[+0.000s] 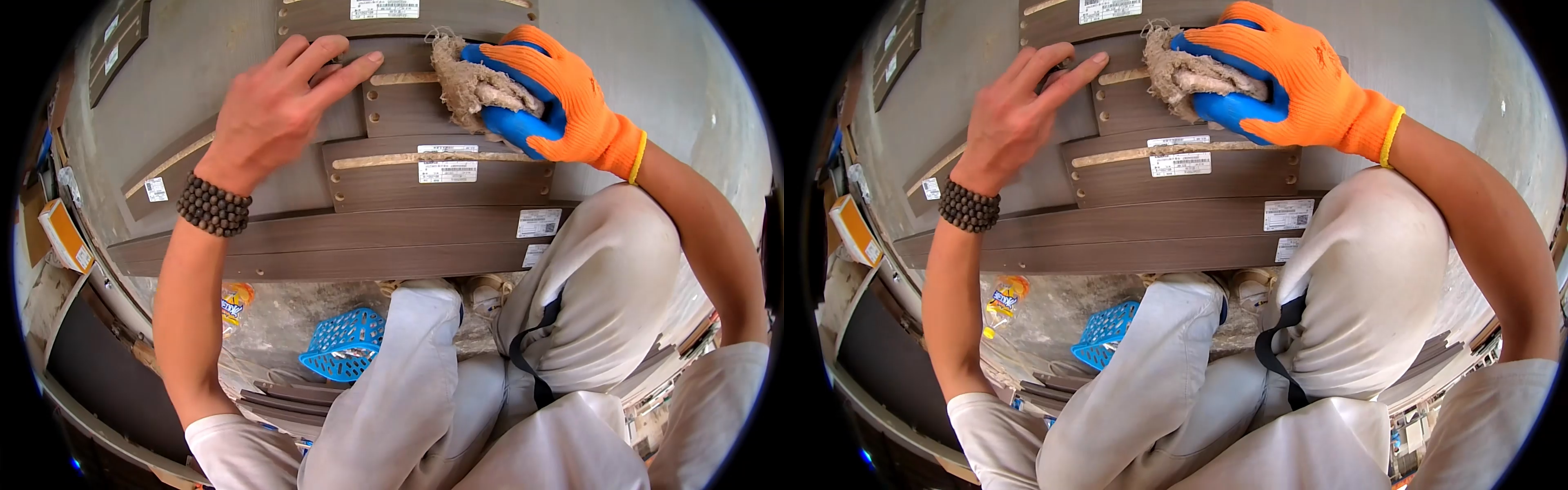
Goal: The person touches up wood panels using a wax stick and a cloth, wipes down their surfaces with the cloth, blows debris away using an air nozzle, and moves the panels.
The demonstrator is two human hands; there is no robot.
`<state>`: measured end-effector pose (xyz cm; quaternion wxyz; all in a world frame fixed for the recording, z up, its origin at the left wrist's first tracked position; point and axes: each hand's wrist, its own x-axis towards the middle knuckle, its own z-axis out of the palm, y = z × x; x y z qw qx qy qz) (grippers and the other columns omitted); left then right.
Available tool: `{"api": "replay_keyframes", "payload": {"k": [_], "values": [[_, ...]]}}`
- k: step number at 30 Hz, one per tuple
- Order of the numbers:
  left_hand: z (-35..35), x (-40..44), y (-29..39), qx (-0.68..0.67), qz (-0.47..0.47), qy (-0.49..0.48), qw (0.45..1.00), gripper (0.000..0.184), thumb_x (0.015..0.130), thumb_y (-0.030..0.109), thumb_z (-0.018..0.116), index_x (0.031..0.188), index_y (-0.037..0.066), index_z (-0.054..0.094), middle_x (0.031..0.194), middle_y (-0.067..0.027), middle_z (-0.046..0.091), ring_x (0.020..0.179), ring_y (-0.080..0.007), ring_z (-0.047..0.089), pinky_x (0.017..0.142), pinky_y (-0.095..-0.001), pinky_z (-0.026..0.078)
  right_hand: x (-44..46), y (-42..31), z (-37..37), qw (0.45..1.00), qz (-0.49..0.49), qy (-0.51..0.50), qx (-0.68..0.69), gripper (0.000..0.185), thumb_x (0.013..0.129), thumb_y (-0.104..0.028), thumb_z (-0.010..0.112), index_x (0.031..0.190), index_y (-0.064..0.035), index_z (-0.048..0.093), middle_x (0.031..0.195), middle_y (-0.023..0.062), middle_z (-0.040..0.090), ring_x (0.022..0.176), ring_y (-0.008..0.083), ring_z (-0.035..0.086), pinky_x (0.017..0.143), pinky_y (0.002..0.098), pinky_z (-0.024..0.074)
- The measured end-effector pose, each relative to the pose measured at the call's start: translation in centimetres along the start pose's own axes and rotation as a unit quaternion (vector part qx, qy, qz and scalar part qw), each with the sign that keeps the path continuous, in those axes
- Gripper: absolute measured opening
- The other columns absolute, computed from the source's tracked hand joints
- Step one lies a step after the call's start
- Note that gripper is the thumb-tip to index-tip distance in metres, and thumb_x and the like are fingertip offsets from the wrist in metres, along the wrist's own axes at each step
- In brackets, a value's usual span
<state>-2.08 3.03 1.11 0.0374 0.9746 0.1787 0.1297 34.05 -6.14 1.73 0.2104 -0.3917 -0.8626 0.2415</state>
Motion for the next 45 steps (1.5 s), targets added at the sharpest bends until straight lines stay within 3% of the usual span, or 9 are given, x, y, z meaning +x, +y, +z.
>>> {"api": "replay_keyframes", "payload": {"k": [10,14,17,24,28,30,35,38,45], "values": [[-1.5,-2.9,-2.8,0.027,0.048,-0.084,0.995,0.05,0.089,-0.008,0.068,0.13,0.019,0.078,0.122,-0.0051,0.07,0.092,-0.0242,0.069,0.074,-0.0375,0.059,0.4,0.1,-0.2,0.999,0.012,-0.009,0.037,0.07,0.084,-0.034,0.078,0.143,0.0007,0.066,0.124,0.0226,0.069,0.107,0.041,0.068,0.096,0.0457,0.0576],[-3.2,-3.8,-1.6,-0.081,-0.109,0.062,0.989,0.032,0.095,-0.005,0.07,0.123,0.011,0.074,0.117,-0.0038,0.073,0.083,-0.0232,0.069,0.072,-0.0313,0.058,0.1,0.3,0.0,1.0,-0.011,-0.004,0.004,0.066,0.083,-0.03,0.078,0.14,0.0015,0.067,0.121,0.0218,0.068,0.103,0.0397,0.069,0.094,0.0445,0.058],[-5.0,-4.0,2.3,-0.429,-0.375,0.175,0.803,0.021,0.112,0.009,0.063,0.131,0.0,0.066,0.117,-0.0057,0.073,0.088,-0.0108,0.065,0.069,-0.0256,0.049,0.4,-0.8,-0.1,1.0,0.026,0.005,0.009,0.063,0.084,-0.029,0.082,0.14,-0.0041,0.069,0.119,0.0188,0.069,0.103,0.0379,0.07,0.092,0.0431,0.0588],[-7.7,-15.4,12.1,-0.349,-0.615,0.273,0.652,0.012,0.113,0.014,0.063,0.107,0.004,0.061,0.084,-0.0029,0.061,0.071,-0.0092,0.057,0.061,-0.0252,0.045,0.5,-1.1,0.2,0.999,0.036,0.011,0.018,0.06,0.083,-0.025,0.079,0.137,-0.0003,0.07,0.119,0.0206,0.07,0.106,0.0401,0.068,0.096,0.0455,0.0574],[-8.3,-22.5,20.9,-0.226,-0.774,0.146,0.574,0.015,0.113,0.013,0.06,0.102,0.003,0.06,0.079,-0.0023,0.06,0.066,-0.0102,0.058,0.058,-0.0283,0.045,0.3,-0.7,0.6,0.998,0.056,0.015,0.007,0.067,0.077,-0.027,0.078,0.138,0.0005,0.069,0.118,0.0213,0.07,0.108,0.0413,0.067,0.097,0.0461,0.0569],[-7.0,-26.0,26.9,-0.141,-0.753,0.063,0.64,0.018,0.112,0.013,0.058,0.1,0.0,0.059,0.074,-0.008,0.057,0.066,-0.0168,0.06,0.06,-0.0379,0.049,0.6,-0.9,0.6,0.999,0.028,0.017,0.011,0.066,0.079,-0.024,0.077,0.139,0.0017,0.068,0.119,0.0214,0.07,0.108,0.0412,0.067,0.099,0.0452,0.0565],[-5.7,-29.3,37.7,-0.201,-0.819,-0.138,0.519,0.02,0.109,0.017,0.063,0.1,-0.001,0.065,0.087,-0.0276,0.068,0.08,-0.0443,0.069,0.073,-0.0502,0.053,1.1,-1.8,1.3,0.998,0.051,0.028,0.018,0.063,0.082,-0.02,0.076,0.14,0.002,0.067,0.123,0.0201,0.07,0.113,0.0404,0.067,0.103,0.0439,0.0548],[-4.9,-31.9,41.9,-0.237,-0.79,-0.177,0.537,0.016,0.105,0.016,0.068,0.106,0.0,0.069,0.096,-0.0293,0.072,0.093,-0.0527,0.067,0.079,-0.0542,0.054,2.7,-1.6,2.0,0.999,-0.014,0.045,0.006,0.063,0.085,-0.021,0.077,0.144,-0.0041,0.066,0.128,0.0196,0.069,0.114,0.0416,0.068,0.103,0.0445,0.055],[-8.9,-31.5,38.9,-0.21,-0.757,-0.222,0.578,0.022,0.101,0.012,0.072,0.12,0.002,0.075,0.105,-0.0231,0.078,0.098,-0.0408,0.077,0.086,-0.0485,0.06,4.5,-4.1,-0.4,0.991,0.065,0.035,0.115,0.045,0.099,-0.02,0.074,0.14,-0.0051,0.068,0.128,0.0118,0.071,0.109,0.0283,0.07,0.099,0.039,0.056]]}}
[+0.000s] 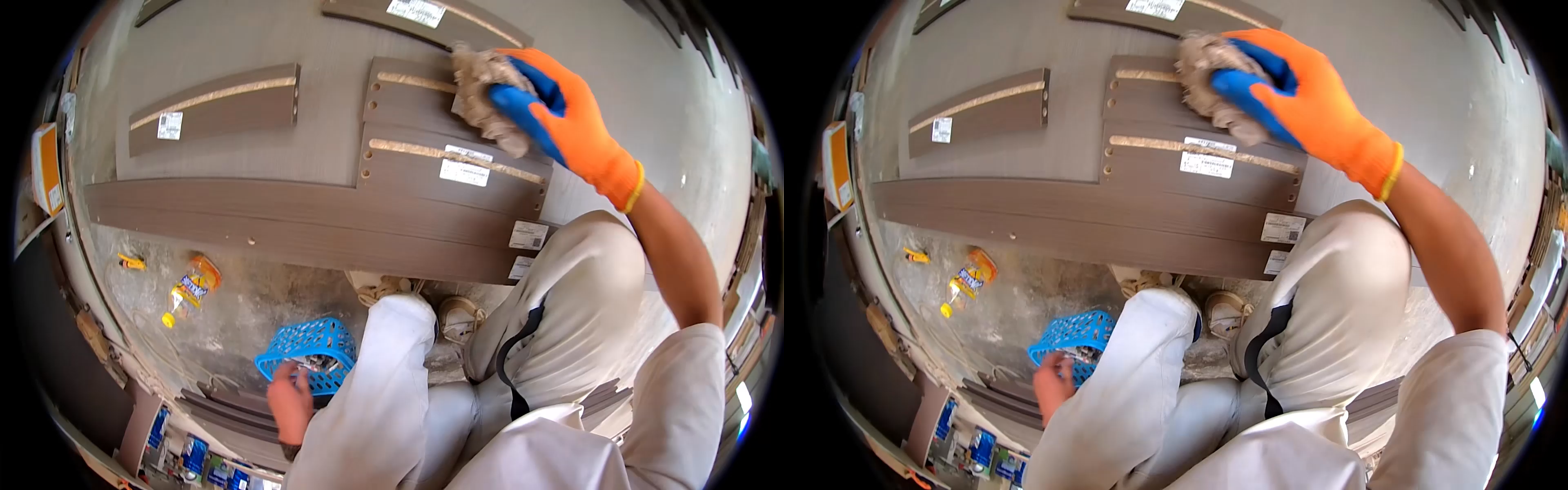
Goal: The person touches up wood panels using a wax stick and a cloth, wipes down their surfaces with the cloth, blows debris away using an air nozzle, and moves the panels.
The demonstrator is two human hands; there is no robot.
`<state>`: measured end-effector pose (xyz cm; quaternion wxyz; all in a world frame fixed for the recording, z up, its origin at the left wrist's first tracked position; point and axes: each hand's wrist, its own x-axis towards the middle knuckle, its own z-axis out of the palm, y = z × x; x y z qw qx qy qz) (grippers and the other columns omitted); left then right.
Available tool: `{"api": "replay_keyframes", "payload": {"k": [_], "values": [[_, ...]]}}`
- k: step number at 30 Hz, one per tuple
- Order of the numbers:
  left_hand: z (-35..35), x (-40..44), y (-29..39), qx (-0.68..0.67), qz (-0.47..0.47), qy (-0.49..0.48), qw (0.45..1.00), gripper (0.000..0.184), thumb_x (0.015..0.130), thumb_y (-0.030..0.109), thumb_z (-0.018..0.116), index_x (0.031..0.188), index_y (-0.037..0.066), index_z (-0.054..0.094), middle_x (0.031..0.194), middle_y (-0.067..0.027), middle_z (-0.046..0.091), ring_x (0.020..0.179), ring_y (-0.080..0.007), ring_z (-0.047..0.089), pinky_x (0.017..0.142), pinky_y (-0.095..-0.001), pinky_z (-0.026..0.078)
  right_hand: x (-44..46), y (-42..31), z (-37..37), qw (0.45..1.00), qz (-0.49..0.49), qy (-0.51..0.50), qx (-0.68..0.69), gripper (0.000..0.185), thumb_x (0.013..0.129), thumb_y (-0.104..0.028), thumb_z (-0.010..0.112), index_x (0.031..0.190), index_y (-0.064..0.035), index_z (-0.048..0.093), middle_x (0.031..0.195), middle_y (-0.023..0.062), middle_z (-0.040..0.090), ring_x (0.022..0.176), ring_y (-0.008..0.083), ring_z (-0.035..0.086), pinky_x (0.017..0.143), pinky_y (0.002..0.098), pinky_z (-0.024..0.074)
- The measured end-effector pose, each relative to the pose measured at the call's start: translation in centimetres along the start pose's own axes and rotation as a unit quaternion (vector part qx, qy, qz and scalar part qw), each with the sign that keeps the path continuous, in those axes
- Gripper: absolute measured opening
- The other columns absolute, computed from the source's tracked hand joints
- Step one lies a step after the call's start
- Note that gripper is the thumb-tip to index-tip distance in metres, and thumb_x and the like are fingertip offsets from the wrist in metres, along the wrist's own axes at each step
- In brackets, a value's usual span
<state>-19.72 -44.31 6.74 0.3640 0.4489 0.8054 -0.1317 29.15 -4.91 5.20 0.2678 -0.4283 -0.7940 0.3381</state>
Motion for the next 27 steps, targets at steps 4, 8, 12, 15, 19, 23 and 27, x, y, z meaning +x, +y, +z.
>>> {"api": "replay_keyframes", "payload": {"k": [4,8,12,15,19,23,27], "values": [[-8.8,5.6,11.7,-0.236,0.137,0.108,0.956,0.017,0.106,0.011,0.069,0.117,-0.002,0.073,0.096,-0.0133,0.076,0.086,-0.0189,0.072,0.081,-0.0343,0.058,-2.8,-2.6,-6.1,0.935,0.318,0.058,0.142,0.038,0.105,-0.02,0.069,0.138,-0.0004,0.068,0.128,0.0079,0.072,0.112,0.0154,0.068,0.101,0.0349,0.0553],[-14.0,17.1,27.3,-0.234,0.4,0.231,0.856,0.032,0.11,0.019,0.068,0.134,-0.001,0.068,0.117,-0.0114,0.074,0.106,-0.0185,0.07,0.095,-0.0351,0.056,-8.3,-3.8,-9.2,0.958,0.284,0.024,0.04,0.037,0.105,-0.016,0.069,0.138,0.0,0.067,0.128,0.0126,0.072,0.112,0.0219,0.069,0.102,0.0361,0.0554],[-14.8,29.1,39.7,-0.029,0.495,0.313,0.81,0.057,0.108,0.045,0.064,0.159,0.021,0.056,0.154,-0.031,0.053,0.14,-0.0497,0.051,0.117,-0.0518,0.043,-9.3,-5.3,-9.2,0.979,0.147,-0.067,-0.121,0.036,0.104,-0.02,0.069,0.135,-0.0013,0.066,0.121,0.0161,0.073,0.104,0.0297,0.071,0.094,0.037,0.0572],[-14.0,27.8,42.9,0.099,0.442,0.266,0.851,0.057,0.108,0.05,0.063,0.161,0.033,0.054,0.158,-0.0297,0.049,0.143,-0.0488,0.048,0.118,-0.0529,0.042,-7.5,-7.2,-9.1,0.864,0.462,-0.005,0.201,0.037,0.108,-0.036,0.066,0.125,-0.0029,0.068,0.107,0.0099,0.073,0.091,0.0201,0.071,0.08,0.0327,0.0586],[-12.5,26.6,41.8,0.078,0.481,0.262,0.833,0.052,0.108,0.055,0.06,0.157,0.037,0.06,0.153,-0.0281,0.055,0.139,-0.0444,0.052,0.116,-0.0547,0.043,-6.7,-7.3,-6.7,0.795,0.536,0.069,0.276,0.045,0.111,-0.048,0.061,0.119,-0.0047,0.069,0.1,0.0033,0.07,0.086,0.0094,0.067,0.072,0.0266,0.0556],[-11.0,24.6,40.1,0.091,0.494,0.259,0.825,0.048,0.108,0.052,0.062,0.154,0.037,0.065,0.152,-0.0289,0.057,0.139,-0.0441,0.053,0.113,-0.0543,0.047,-7.2,-6.0,-6.1,0.758,0.526,0.088,0.375,0.041,0.107,-0.036,0.071,0.13,-0.0031,0.066,0.113,0.0074,0.072,0.097,0.0157,0.071,0.078,0.0316,0.0602],[-11.9,24.6,40.6,0.059,0.518,0.217,0.825,0.049,0.11,0.044,0.062,0.156,0.026,0.062,0.148,-0.0292,0.06,0.134,-0.0442,0.057,0.113,-0.0504,0.048,-8.5,-3.3,-5.7,0.978,0.183,-0.018,-0.099,0.066,0.093,-0.01,0.083,0.151,-0.0031,0.054,0.141,0.0126,0.065,0.124,0.0246,0.066,0.091,0.0399,0.0639]]}}
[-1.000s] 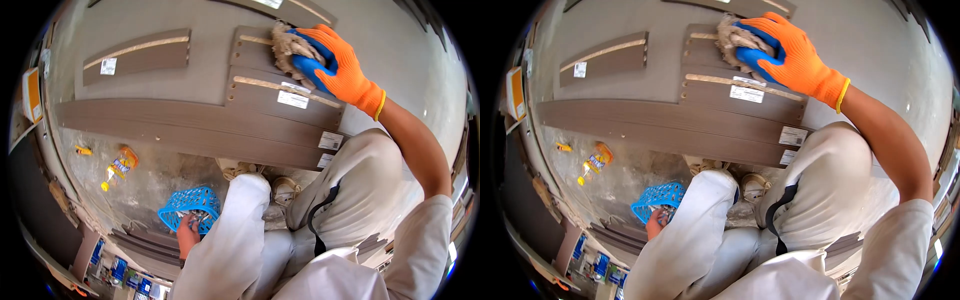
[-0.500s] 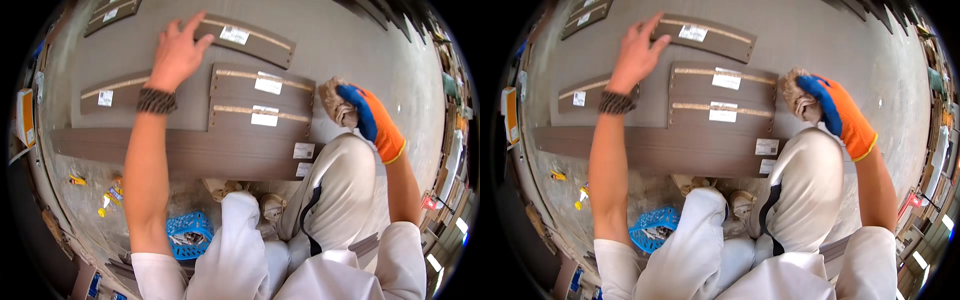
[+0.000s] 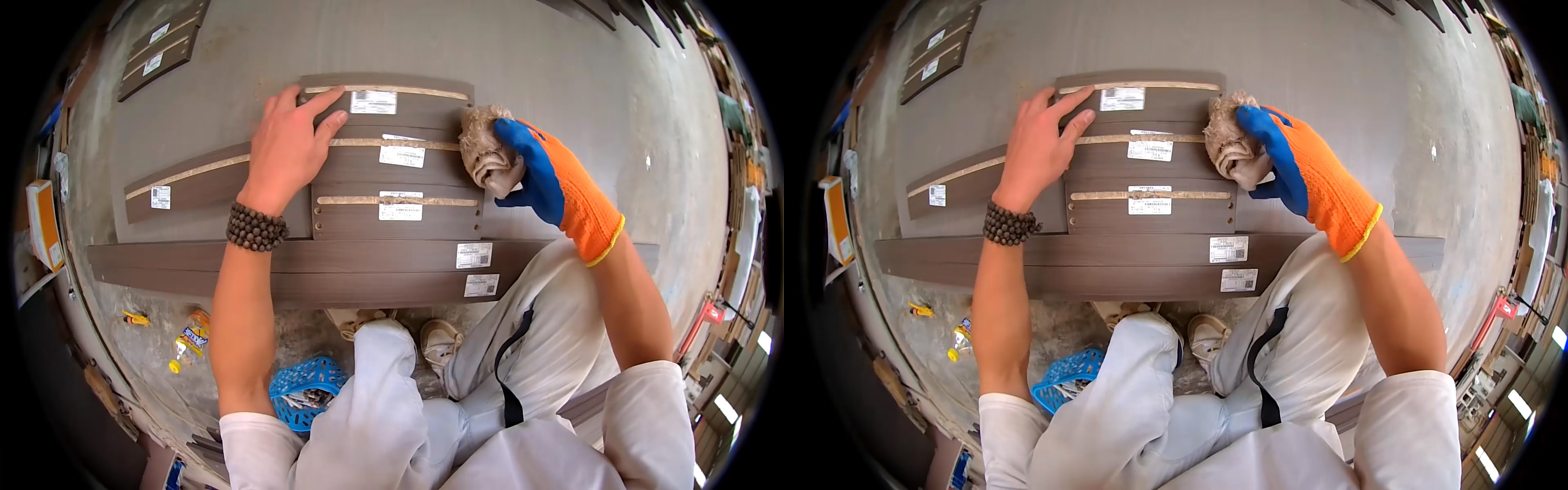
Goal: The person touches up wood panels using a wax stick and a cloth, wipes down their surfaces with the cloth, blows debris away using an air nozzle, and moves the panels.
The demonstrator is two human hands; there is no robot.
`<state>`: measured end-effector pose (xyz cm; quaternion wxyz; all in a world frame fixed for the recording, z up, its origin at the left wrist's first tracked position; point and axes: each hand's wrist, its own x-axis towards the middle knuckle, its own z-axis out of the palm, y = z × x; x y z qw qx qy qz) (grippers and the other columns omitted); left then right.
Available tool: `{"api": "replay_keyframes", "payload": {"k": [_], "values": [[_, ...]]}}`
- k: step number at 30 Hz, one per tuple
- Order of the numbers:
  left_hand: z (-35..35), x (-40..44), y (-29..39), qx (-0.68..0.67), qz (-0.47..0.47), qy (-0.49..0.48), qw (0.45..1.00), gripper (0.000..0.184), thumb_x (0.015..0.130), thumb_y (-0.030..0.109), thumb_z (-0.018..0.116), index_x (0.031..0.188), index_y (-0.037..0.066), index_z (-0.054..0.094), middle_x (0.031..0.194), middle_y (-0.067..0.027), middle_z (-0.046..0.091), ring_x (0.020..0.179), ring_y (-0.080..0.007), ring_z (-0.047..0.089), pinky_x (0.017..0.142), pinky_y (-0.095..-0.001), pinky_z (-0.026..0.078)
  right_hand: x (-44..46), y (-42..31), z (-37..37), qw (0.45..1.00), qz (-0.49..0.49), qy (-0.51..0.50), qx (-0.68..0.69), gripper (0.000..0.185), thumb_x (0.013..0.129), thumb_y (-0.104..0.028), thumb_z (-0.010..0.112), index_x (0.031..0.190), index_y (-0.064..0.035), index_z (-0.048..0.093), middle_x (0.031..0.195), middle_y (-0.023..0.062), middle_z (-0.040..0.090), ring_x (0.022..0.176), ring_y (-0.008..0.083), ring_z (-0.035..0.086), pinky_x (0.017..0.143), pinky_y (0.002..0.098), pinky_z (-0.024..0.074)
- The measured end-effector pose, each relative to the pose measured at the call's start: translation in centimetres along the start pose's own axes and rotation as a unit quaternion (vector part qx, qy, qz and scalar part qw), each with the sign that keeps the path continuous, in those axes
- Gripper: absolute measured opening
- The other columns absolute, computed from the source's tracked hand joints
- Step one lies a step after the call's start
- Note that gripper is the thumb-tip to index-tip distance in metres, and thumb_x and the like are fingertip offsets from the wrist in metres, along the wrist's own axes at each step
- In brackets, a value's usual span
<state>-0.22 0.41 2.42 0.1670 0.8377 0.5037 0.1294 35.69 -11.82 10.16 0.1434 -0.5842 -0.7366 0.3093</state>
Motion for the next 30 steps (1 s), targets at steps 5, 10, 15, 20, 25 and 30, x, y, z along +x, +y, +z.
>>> {"api": "replay_keyframes", "payload": {"k": [5,10,15,20,25,30], "values": [[-0.4,-0.5,2.1,-0.102,-0.092,-0.01,0.991,0.057,0.11,0.042,0.061,0.158,0.012,0.055,0.144,-0.0278,0.063,0.131,-0.0467,0.061,0.11,-0.0527,0.051,1.8,-1.3,0.2,0.996,-0.06,0.033,-0.062,0.06,0.098,-0.021,0.081,0.15,-0.0082,0.057,0.137,0.0109,0.067,0.121,0.0237,0.067,0.093,0.0409,0.0642],[-1.2,-1.0,3.2,-0.039,-0.216,-0.119,0.968,0.07,0.11,0.048,0.058,0.163,0.004,0.044,0.14,-0.0341,0.061,0.128,-0.0535,0.064,0.108,-0.0566,0.053,3.2,-4.3,0.6,0.872,0.358,0.023,0.332,0.053,0.111,-0.055,0.058,0.139,-0.0108,0.066,0.116,0.0051,0.069,0.103,0.0149,0.067,0.088,0.0355,0.0621],[-0.9,-0.6,3.1,-0.074,-0.221,-0.18,0.956,0.09,0.107,0.058,0.06,0.17,0.001,0.03,0.139,-0.0389,0.06,0.125,-0.0539,0.066,0.099,-0.0562,0.06,3.1,-4.9,1.2,0.86,0.358,0.012,0.362,0.053,0.11,-0.053,0.058,0.142,-0.0113,0.065,0.118,0.0068,0.069,0.101,0.0176,0.067,0.082,0.0377,0.0612],[-2.8,0.0,3.4,-0.222,-0.273,-0.253,0.901,0.099,0.105,0.059,0.063,0.172,0.0,0.021,0.147,-0.0373,0.055,0.118,-0.0444,0.072,0.071,-0.044,0.068,3.5,-4.4,2.4,0.908,0.345,0.0,0.24,0.059,0.108,-0.052,0.06,0.15,-0.0123,0.061,0.124,0.0148,0.068,0.103,0.0243,0.069,0.086,0.0396,0.06],[-3.0,0.0,3.8,-0.221,-0.278,-0.25,0.901,0.102,0.105,0.052,0.067,0.174,-0.001,0.013,0.158,-0.0318,0.052,0.123,-0.0339,0.069,0.068,-0.0406,0.066,3.4,-3.8,3.8,0.889,0.365,0.021,0.274,0.06,0.107,-0.051,0.058,0.155,-0.0141,0.058,0.148,0.0243,0.056,0.119,0.0374,0.067,0.101,0.0434,0.0564],[-4.7,-0.5,4.8,-0.268,-0.3,-0.237,0.884,0.096,0.104,0.041,0.068,0.174,0.001,0.018,0.126,-0.0179,0.065,0.093,-0.0221,0.066,0.063,-0.0369,0.06,3.3,-4.0,4.7,0.899,0.33,0.073,0.279,0.053,0.109,-0.042,0.059,0.154,-0.0144,0.06,0.152,0.0244,0.052,0.132,0.0401,0.063,0.108,0.0435,0.0538]]}}
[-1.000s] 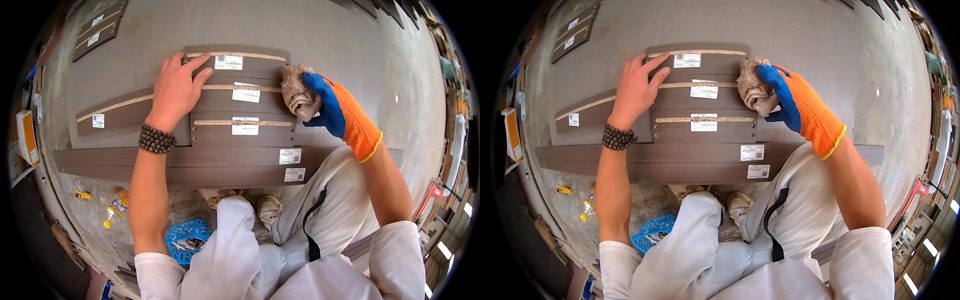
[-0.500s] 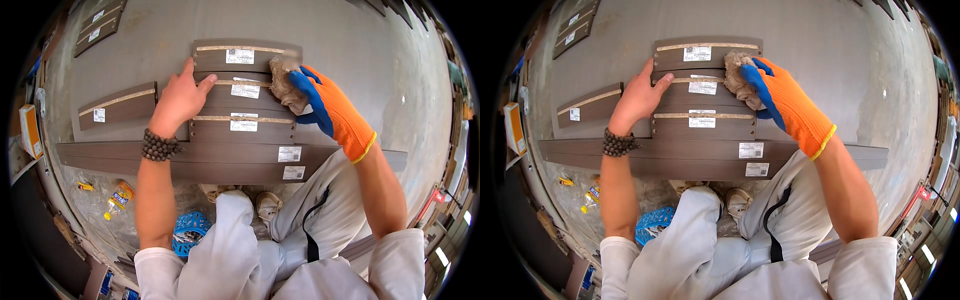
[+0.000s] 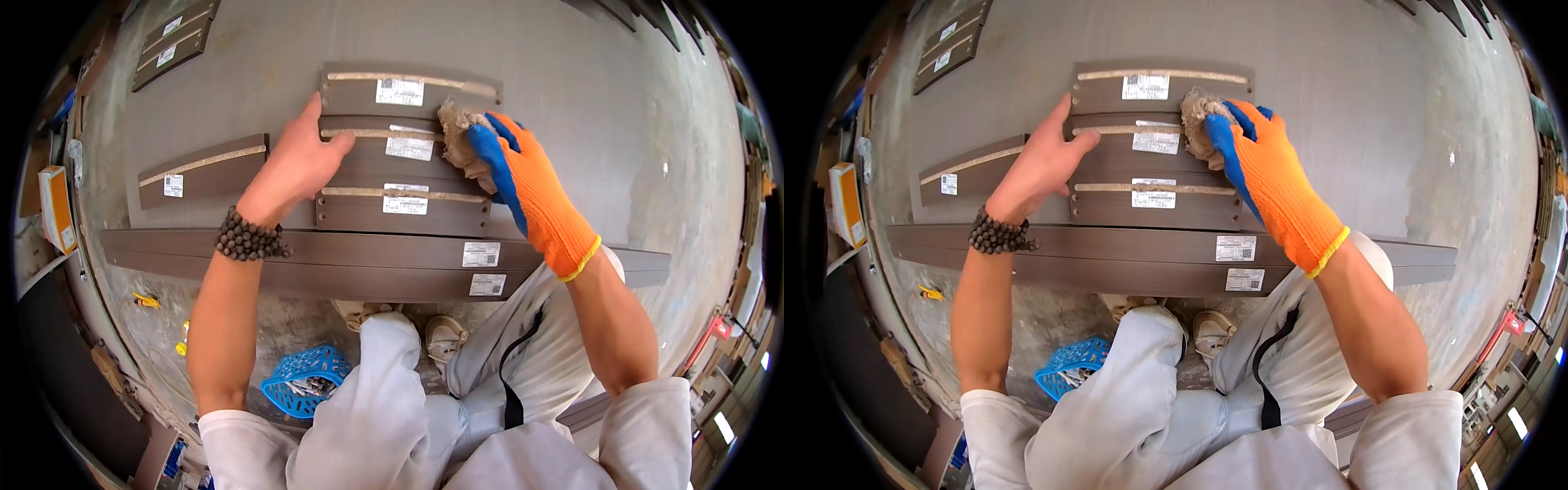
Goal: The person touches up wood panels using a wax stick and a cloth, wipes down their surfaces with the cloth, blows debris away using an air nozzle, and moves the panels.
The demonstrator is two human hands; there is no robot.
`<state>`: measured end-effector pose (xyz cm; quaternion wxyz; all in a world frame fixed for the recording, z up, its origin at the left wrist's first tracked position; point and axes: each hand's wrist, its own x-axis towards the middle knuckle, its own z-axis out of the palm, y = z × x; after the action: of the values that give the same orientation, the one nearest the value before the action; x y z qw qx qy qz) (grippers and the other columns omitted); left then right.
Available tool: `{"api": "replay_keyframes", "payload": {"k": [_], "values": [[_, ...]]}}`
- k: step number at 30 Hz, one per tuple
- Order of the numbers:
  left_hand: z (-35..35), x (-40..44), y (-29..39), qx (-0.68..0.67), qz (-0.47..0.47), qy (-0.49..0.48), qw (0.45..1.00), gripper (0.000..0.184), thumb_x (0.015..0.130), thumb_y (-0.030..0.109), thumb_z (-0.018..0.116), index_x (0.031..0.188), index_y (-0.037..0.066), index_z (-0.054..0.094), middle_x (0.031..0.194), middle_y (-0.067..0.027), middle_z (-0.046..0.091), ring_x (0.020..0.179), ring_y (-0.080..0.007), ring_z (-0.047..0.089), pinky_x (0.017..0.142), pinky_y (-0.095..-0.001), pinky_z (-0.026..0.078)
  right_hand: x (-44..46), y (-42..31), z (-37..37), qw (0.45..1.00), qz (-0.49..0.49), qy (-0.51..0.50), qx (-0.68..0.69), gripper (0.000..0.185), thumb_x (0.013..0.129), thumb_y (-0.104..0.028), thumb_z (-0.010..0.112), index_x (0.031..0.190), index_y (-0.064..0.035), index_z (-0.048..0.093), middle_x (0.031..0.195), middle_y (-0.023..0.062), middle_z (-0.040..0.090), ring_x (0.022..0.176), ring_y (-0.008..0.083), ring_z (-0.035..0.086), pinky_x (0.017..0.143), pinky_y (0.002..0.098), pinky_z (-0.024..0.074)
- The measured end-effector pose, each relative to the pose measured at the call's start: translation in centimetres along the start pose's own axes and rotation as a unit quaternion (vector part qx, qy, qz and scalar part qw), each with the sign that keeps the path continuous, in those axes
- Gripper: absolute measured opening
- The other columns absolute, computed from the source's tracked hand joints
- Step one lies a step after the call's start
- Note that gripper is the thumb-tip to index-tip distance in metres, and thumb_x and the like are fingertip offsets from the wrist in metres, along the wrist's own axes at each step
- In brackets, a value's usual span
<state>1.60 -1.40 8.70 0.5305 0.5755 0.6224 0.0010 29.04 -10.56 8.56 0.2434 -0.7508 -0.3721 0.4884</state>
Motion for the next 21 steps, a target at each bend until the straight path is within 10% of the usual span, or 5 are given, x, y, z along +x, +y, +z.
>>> {"api": "replay_keyframes", "payload": {"k": [4,7,12,14,21], "values": [[-1.0,-0.5,-1.7,0.058,0.106,0.131,0.984,0.09,0.103,0.033,0.069,0.174,0.002,0.024,0.106,-0.0092,0.059,0.08,-0.0173,0.057,0.064,-0.0343,0.057,-1.5,-2.0,0.2,0.993,-0.089,0.073,-0.007,0.044,0.109,-0.031,0.059,0.149,-0.012,0.063,0.15,0.0186,0.054,0.131,0.036,0.063,0.111,0.0394,0.051],[-2.8,-3.4,-0.7,-0.028,0.11,0.172,0.979,0.088,0.099,0.029,0.066,0.17,-0.005,0.026,0.148,-0.0357,0.052,0.132,-0.0435,0.06,0.118,-0.0462,0.044,-2.6,-5.2,0.4,0.982,-0.166,0.091,0.009,0.039,0.11,-0.018,0.056,0.147,-0.0103,0.064,0.15,0.0164,0.054,0.133,0.0329,0.061,0.115,0.0365,0.0464],[-6.3,-10.5,-2.1,-0.034,0.145,0.273,0.95,0.083,0.099,0.025,0.067,0.166,-0.008,0.031,0.14,-0.0388,0.052,0.134,-0.0525,0.057,0.118,-0.047,0.046,-6.4,-10.3,1.1,0.97,-0.238,0.048,-0.01,0.04,0.11,-0.014,0.059,0.149,-0.0056,0.064,0.155,0.0149,0.055,0.143,0.0265,0.054,0.123,0.0339,0.0365],[-6.8,-15.1,-3.9,-0.062,0.133,0.325,0.934,0.082,0.1,0.026,0.073,0.167,-0.005,0.035,0.134,-0.0289,0.059,0.122,-0.0397,0.062,0.108,-0.0436,0.051,-9.4,-14.3,2.7,0.982,-0.185,0.014,-0.029,0.043,0.112,-0.024,0.061,0.149,-0.0025,0.063,0.154,0.0138,0.058,0.142,0.0253,0.056,0.123,0.0349,0.0378],[-8.1,-40.8,-4.6,-0.244,-0.061,0.33,0.91,0.085,0.103,0.021,0.068,0.169,-0.007,0.024,0.139,-0.0366,0.051,0.116,-0.047,0.062,0.106,-0.0466,0.051,-26.2,-25.0,4.8,0.953,-0.202,-0.166,-0.153,0.046,0.113,-0.028,0.056,0.153,-0.0034,0.059,0.161,0.0143,0.05,0.15,0.0293,0.049,0.128,0.0389,0.0329]]}}
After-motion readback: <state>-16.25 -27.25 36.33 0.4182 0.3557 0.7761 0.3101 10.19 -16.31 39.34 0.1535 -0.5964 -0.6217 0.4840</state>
